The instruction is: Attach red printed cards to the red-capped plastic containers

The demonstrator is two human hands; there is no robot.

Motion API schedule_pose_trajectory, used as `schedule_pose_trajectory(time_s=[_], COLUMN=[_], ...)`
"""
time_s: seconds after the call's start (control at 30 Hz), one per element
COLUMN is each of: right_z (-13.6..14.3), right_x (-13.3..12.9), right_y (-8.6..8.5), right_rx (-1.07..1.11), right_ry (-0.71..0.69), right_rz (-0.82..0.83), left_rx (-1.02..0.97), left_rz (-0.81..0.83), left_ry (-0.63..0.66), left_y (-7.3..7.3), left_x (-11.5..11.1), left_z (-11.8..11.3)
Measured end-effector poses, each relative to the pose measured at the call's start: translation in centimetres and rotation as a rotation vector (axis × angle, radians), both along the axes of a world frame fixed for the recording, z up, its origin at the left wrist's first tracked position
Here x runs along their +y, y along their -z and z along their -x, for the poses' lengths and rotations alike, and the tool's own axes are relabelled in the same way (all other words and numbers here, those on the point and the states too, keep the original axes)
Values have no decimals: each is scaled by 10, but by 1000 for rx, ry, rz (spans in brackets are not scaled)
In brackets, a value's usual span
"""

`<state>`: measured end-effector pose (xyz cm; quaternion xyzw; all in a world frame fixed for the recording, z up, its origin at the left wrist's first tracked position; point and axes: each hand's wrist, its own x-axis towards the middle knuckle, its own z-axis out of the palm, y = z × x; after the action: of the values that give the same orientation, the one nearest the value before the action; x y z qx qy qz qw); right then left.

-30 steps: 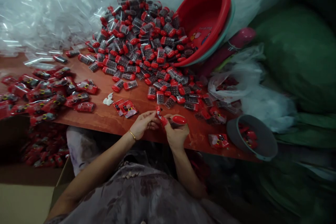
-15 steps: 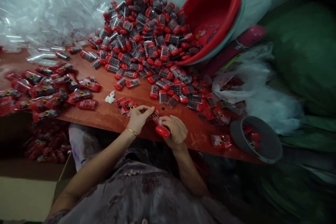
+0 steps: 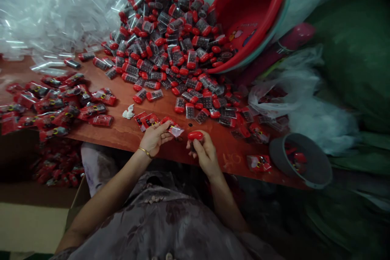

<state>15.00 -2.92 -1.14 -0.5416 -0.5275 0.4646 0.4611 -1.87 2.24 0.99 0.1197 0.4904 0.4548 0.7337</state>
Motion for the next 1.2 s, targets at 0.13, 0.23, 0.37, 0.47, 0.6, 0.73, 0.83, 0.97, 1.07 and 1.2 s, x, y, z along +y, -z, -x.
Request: schedule_pose_trajectory(time_s=[0.13,0.23,0.37,0.47,0.6,0.73,0.83,0.97,1.07,1.2], right_z=[-2,-1,0,0,0,0,1,2,4,10], right_x=[-11,-11,-6,-4,-2,-1,-2,-2,-2,0], right_y=[-12,-19,-22,-21,-16,-12,-11,-12,-12,-11], right_rx=[152,145,179,199,209,135,89,68,65,56], right_ry=[-195,-234,-261,-288,-300,-178,-128,-131,-143,-107], right_rz=[204,268,316,352,378,269,212,187,191,132], left_rx=[18,26,62,84,103,139,109,106,154,139], left_rz=[-40,-93,-164,-212,-237,-223,-211,-241,-278,-240], left_ry=[19,34,35,47,56,71,79,108,144,129], left_y=[-1,0,0,-1,-1,-1,-3,-5,-2,5], left_x=[-4,-7,-13,-16,-18,-20,-22,-25,-26,-28], left_z=[1,1,2,2,1,-2,-5,-10,-11,-13])
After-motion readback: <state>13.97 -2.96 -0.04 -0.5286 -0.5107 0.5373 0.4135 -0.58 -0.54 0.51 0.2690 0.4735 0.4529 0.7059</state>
